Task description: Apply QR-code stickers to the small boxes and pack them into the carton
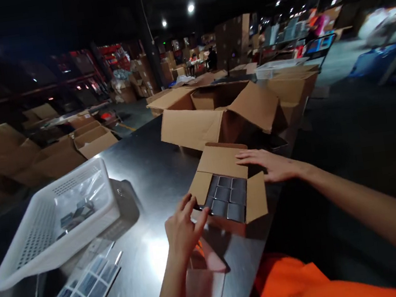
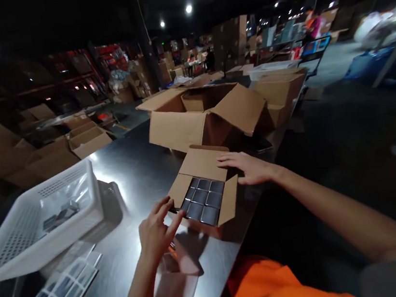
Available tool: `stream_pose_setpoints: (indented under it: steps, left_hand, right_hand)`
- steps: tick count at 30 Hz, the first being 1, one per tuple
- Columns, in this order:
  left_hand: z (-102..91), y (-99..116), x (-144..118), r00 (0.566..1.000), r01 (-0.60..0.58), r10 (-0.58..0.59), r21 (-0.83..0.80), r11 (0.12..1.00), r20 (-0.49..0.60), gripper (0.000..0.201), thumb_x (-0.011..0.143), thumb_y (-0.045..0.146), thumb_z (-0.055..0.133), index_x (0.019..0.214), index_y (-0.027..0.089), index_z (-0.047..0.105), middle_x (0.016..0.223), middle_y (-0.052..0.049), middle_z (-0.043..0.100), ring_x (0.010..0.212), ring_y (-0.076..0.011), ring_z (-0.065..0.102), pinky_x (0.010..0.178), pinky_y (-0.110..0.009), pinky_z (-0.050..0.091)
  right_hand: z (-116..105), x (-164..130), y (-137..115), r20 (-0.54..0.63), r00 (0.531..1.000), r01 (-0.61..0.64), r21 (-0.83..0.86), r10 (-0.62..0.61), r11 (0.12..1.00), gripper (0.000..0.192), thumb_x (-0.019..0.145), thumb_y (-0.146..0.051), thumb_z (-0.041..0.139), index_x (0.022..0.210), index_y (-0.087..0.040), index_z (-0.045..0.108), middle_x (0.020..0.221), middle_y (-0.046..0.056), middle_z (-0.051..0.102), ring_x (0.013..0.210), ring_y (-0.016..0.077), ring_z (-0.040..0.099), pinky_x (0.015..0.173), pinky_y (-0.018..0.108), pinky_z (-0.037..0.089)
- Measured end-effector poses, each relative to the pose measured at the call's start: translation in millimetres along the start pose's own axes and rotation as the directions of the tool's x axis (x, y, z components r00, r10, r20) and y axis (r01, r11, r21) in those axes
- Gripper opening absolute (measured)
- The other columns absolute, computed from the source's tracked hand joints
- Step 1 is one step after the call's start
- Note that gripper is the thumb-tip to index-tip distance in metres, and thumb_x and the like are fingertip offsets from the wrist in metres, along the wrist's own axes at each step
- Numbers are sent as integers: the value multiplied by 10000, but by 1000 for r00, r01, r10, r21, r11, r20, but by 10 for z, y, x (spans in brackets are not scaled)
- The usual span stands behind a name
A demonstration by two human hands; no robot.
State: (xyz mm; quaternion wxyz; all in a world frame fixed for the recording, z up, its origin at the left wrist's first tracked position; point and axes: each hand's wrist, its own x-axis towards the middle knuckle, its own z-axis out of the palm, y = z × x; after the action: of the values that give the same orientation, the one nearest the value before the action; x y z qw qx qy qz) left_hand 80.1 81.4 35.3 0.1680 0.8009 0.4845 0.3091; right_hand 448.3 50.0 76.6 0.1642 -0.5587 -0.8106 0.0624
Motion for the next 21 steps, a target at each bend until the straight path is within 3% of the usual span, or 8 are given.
stream_pose_setpoints:
  steps: [2, 4, 8, 12, 15, 17, 19, 21]
  left_hand:
    - [-101, -3, 24, 998, -43, 36, 126, 991, 55, 350, 926, 462, 650, 1206, 301, 785, 1429, -61, 676, 922, -242, 758, 662, -306, 499]
    - [-192, 4, 42, 995, -52, 31, 241, 969, 91, 326, 973, 418, 597, 1233, 330, 774, 1477, -53, 639, 824, -199, 745, 654, -307, 489]
    - [-277, 30, 67, 984, 15, -66, 294, 956, 165, 346, 987, 421, 600, 1299, 362, 737, 1447, -42, 663, 593, -121, 634, 717, -335, 496]
    - [-247, 36, 82, 970, 135, -167, 176, 975, 178, 354, 965, 435, 647, 1299, 355, 737, 1286, -19, 753, 615, -133, 639, 773, -326, 484]
    - [-218, 38, 89, 970, 173, -192, 133, 976, 147, 343, 940, 461, 679, 1255, 354, 762, 1234, -25, 771, 797, -202, 713, 730, -312, 456]
    - [-210, 46, 94, 967, 211, -222, 96, 973, 126, 330, 921, 468, 701, 1216, 345, 782, 1216, -41, 775, 896, -242, 727, 725, -313, 448]
    - [-210, 51, 99, 956, 262, -264, 28, 965, 124, 297, 890, 448, 736, 1147, 318, 807, 1200, -65, 777, 954, -274, 727, 758, -326, 453]
    - [-214, 41, 108, 944, 308, -301, -38, 951, 136, 282, 855, 439, 767, 1089, 287, 809, 1150, -88, 785, 987, -302, 722, 787, -344, 459]
  right_hand:
    - [68, -59, 34, 94, 995, -33, 126, 22, 991, 798, 794, -551, 725, 1513, -257, 544, 1676, 149, 365, 1573, 405, 271, 1230, 681, 229]
    - [164, -46, -36, 90, 984, -169, 201, 153, 965, 943, 702, -748, 743, 1499, -279, 556, 1712, 163, 256, 1594, 473, 131, 1202, 764, 153]
    - [510, 128, -321, -172, 876, -390, 298, 451, 871, 1170, 560, -859, 781, 1529, -286, 465, 1736, 172, 54, 1597, 493, -15, 1201, 781, 120]
    - [882, 242, -504, -416, 723, -366, 446, 551, 817, 1523, 465, -830, 849, 1639, -238, 82, 1707, 218, -95, 1611, 454, -13, 1281, 658, 137]
    - [1007, 242, -587, -527, 671, -208, 542, 522, 814, 1569, 535, -801, 846, 1621, -282, -160, 1710, 227, -132, 1599, 444, 157, 1241, 649, 297]
    - [1017, 210, -667, -586, 675, -46, 574, 449, 817, 1490, 646, -742, 829, 1604, -324, -232, 1725, 238, -26, 1495, 401, 428, 1143, 599, 465]
    - [999, 150, -777, -658, 689, 96, 497, 303, 862, 1385, 750, -651, 806, 1602, -363, -247, 1679, 217, 273, 1316, 334, 627, 1080, 558, 530]
    - [975, 66, -907, -668, 739, 196, 336, 86, 921, 1247, 785, -598, 802, 1652, -375, -65, 1481, 144, 586, 1191, 310, 700, 1104, 570, 506]
